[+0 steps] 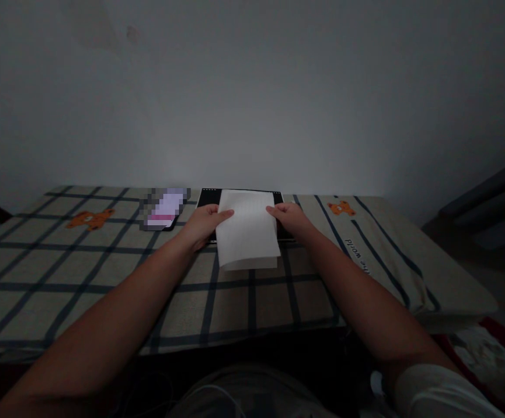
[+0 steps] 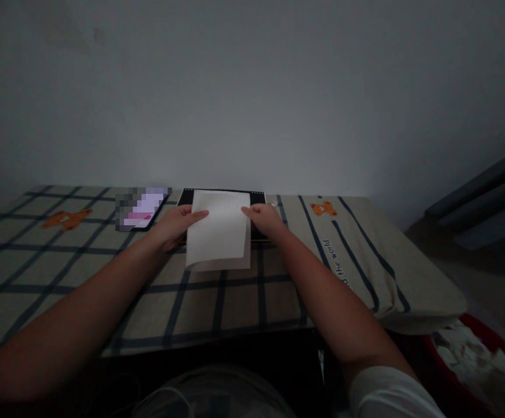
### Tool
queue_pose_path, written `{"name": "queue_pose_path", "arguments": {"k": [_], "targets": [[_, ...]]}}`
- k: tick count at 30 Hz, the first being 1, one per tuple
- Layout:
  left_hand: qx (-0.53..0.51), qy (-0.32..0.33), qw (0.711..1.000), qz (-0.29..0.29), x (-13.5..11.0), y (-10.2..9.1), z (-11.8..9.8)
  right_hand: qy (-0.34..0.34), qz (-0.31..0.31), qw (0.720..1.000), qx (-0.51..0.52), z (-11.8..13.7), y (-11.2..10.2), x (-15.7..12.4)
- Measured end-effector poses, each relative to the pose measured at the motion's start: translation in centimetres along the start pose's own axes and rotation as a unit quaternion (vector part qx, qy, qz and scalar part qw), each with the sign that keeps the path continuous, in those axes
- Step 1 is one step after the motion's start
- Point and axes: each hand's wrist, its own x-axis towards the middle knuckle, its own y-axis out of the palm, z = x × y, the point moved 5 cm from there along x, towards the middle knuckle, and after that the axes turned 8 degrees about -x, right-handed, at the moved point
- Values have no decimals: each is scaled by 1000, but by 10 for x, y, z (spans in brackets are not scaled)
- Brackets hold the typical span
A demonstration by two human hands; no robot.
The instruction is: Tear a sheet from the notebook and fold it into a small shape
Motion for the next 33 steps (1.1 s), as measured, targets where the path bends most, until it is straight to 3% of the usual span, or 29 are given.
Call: {"name": "queue_pose_path", "arguments": {"k": [9, 15, 25, 33], "targets": [[-63, -22, 997, 32, 1, 5, 6, -38, -16, 998, -38, 1, -2, 2], [-101, -81, 987, 92, 3, 12, 13, -19, -93, 995, -7, -7, -12, 5], [-28, -54, 993, 100, 1, 10, 12, -1, -81, 996, 38, 2, -12, 2], [-75, 4, 995, 60, 6, 5, 4, -27, -29, 999, 26, 2, -4, 2]]}}
